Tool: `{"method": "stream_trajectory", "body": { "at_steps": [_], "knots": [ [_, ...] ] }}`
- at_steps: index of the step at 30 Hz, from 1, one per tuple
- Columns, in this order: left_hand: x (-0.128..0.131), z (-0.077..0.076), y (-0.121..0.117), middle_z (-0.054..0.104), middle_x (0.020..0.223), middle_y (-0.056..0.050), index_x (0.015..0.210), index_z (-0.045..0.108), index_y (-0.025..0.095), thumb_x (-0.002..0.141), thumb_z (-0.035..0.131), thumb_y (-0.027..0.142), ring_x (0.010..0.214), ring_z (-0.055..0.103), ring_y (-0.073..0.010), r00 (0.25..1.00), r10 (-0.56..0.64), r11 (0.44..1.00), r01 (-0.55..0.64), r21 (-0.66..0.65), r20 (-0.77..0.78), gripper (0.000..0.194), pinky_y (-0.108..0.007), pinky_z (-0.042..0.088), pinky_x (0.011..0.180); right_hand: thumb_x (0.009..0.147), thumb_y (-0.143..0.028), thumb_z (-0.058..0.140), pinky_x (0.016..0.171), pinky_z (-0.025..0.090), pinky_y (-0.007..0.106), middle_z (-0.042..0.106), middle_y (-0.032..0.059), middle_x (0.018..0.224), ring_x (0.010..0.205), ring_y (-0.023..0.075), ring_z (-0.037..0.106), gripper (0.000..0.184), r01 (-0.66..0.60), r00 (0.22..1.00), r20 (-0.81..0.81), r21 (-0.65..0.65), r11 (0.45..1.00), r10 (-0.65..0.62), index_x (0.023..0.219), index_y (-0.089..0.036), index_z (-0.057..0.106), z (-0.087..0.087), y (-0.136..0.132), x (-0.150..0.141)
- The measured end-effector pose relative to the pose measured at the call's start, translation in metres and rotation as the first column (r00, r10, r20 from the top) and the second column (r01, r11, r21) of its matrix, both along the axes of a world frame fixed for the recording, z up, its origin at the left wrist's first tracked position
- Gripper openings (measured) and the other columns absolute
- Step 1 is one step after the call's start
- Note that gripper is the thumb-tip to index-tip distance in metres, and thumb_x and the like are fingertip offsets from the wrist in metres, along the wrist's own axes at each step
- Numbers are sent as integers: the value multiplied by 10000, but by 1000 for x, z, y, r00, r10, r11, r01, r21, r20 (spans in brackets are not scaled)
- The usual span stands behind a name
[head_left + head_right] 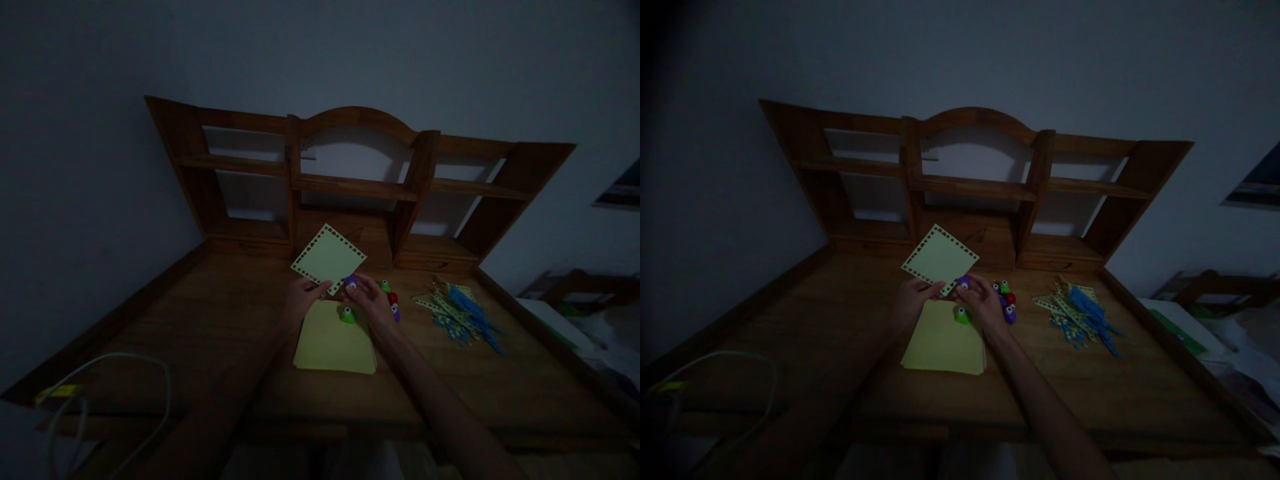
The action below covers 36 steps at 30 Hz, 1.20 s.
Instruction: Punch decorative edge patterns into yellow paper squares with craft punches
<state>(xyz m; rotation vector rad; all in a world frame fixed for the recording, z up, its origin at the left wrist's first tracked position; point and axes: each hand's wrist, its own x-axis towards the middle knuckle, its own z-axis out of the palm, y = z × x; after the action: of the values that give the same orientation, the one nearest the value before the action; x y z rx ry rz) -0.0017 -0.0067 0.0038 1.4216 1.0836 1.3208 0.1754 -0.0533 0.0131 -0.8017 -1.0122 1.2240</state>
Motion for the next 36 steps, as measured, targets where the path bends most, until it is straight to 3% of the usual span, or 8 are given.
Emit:
{"method": "stream_trajectory", "body": {
  "at_steps": [4,11,17,24,31,36],
  "knots": [
    [-1,2,-2,698,651,-62,684,697,138,670,764,434,577,630,-182,999,-32,999,31,-22,-35,304,-244,450,522,668,-333,810,713,536,305,708,22,912,736,159,666,445,24,999,29,-20,1000,-23,1064,-239,631,-1,2,3],
    [2,3,-6,652,600,-33,604,652,155,711,715,459,501,561,-138,978,-209,978,208,-13,-23,329,-238,438,514,647,-372,813,595,470,262,700,20,767,603,131,599,335,35,991,131,-49,998,-28,900,-185,696,-2,5,8],
    [2,0,-4,590,532,-9,575,618,159,759,667,489,480,527,-125,976,-208,977,211,38,-57,381,-221,430,487,668,-359,806,579,445,241,694,20,764,602,120,583,308,-4,991,134,-64,998,13,889,-173,700,-3,4,7],
    [2,-9,0,680,694,-47,735,687,141,726,705,489,531,557,-135,970,-240,970,242,22,-45,349,-223,448,497,679,-419,787,545,424,229,658,4,680,551,104,541,283,-9,986,164,-77,997,22,777,-164,713,-5,6,11],
    [2,-9,-1,695,721,-63,785,701,131,779,659,472,558,589,-151,959,-259,963,266,53,-113,343,-235,471,500,651,-419,808,552,424,235,672,-2,709,558,104,554,290,-67,993,93,-133,989,80,766,-178,696,-10,6,13],
    [1,-7,-2,712,786,-80,818,711,127,782,659,464,586,612,-161,952,-286,955,293,50,-114,343,-242,487,516,663,-405,805,487,371,217,613,-13,624,519,93,496,298,-78,990,108,-149,986,94,767,-156,681,-9,5,14]
  ]
}}
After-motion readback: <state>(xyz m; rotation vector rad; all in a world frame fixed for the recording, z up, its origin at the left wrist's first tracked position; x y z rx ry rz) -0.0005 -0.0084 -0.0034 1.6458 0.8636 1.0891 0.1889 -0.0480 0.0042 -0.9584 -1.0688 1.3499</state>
